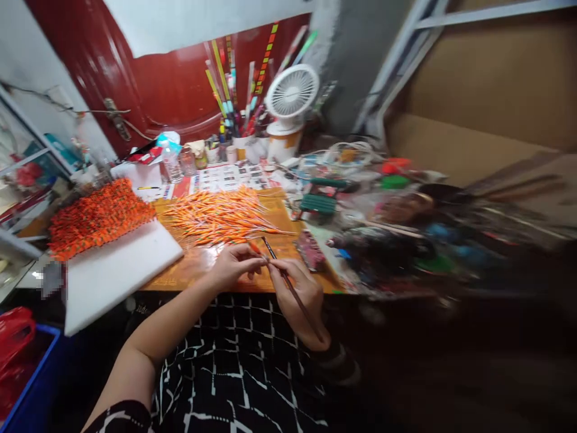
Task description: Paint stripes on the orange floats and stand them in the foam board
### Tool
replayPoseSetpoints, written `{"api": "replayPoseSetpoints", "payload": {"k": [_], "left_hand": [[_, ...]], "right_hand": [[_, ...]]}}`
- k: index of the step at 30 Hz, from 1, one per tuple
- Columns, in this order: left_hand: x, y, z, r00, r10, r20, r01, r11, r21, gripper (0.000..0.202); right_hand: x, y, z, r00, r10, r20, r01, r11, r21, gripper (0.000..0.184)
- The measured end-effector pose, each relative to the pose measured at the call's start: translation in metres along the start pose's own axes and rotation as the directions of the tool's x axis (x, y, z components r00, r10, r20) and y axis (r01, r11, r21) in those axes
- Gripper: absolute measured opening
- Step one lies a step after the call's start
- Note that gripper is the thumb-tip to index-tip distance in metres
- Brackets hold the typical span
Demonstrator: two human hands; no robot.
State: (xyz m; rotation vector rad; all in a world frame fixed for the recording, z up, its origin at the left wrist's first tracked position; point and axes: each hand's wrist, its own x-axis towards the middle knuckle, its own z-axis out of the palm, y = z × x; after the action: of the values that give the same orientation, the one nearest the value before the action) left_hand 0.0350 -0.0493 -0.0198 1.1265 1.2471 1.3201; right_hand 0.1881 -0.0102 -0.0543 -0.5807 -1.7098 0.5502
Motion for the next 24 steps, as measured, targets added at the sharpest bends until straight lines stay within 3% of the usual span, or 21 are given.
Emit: {"api": "replayPoseSetpoints", "payload": {"k": [4, 6, 8, 11, 14, 16, 21, 24], "left_hand": [[-0.031, -0.015, -0.019, 0.993, 0.073, -0.096, -0.065, 0.994, 0.084, 0.052], [-0.045, -0.011, -0.044, 0.975, 0.153, -0.161, -0.105, 0.957, 0.271, 0.043], [-0.059, -0.001, -0.079, 0.926, 0.274, -0.258, -0.101, 0.841, 0.532, 0.029], [-0.081, 0.017, -0.141, 0.813, 0.406, -0.418, 0.12, 0.586, 0.801, 0.013], [-0.114, 0.028, -0.202, 0.72, 0.425, -0.549, 0.351, 0.459, 0.816, 0.008], [-0.142, 0.031, -0.236, 0.642, 0.409, -0.648, 0.476, 0.45, 0.755, 0.009], [-0.205, 0.036, -0.295, 0.354, 0.382, -0.854, 0.724, 0.466, 0.509, 0.015], [-0.22, 0.037, -0.314, 0.29, 0.364, -0.885, 0.767, 0.465, 0.443, 0.018]], "right_hand": [[-0.019, -0.012, 0.021, 0.995, 0.011, 0.101, -0.022, 0.994, 0.111, 0.01], [-0.026, -0.013, 0.025, 0.986, -0.018, 0.165, -0.006, 0.989, 0.147, 0.013], [-0.031, -0.01, 0.025, 0.981, -0.023, 0.193, -0.006, 0.989, 0.15, 0.015], [-0.036, 0.002, 0.02, 0.984, 0.024, 0.174, -0.045, 0.992, 0.117, 0.017], [-0.041, 0.013, 0.013, 0.979, 0.088, 0.184, -0.106, 0.99, 0.089, 0.024], [-0.044, 0.017, 0.009, 0.968, 0.136, 0.209, -0.155, 0.985, 0.078, 0.028], [-0.048, 0.018, 0.008, 0.953, 0.213, 0.218, -0.229, 0.972, 0.053, 0.041], [-0.049, 0.015, 0.009, 0.947, 0.228, 0.226, -0.238, 0.971, 0.017, 0.048]]}}
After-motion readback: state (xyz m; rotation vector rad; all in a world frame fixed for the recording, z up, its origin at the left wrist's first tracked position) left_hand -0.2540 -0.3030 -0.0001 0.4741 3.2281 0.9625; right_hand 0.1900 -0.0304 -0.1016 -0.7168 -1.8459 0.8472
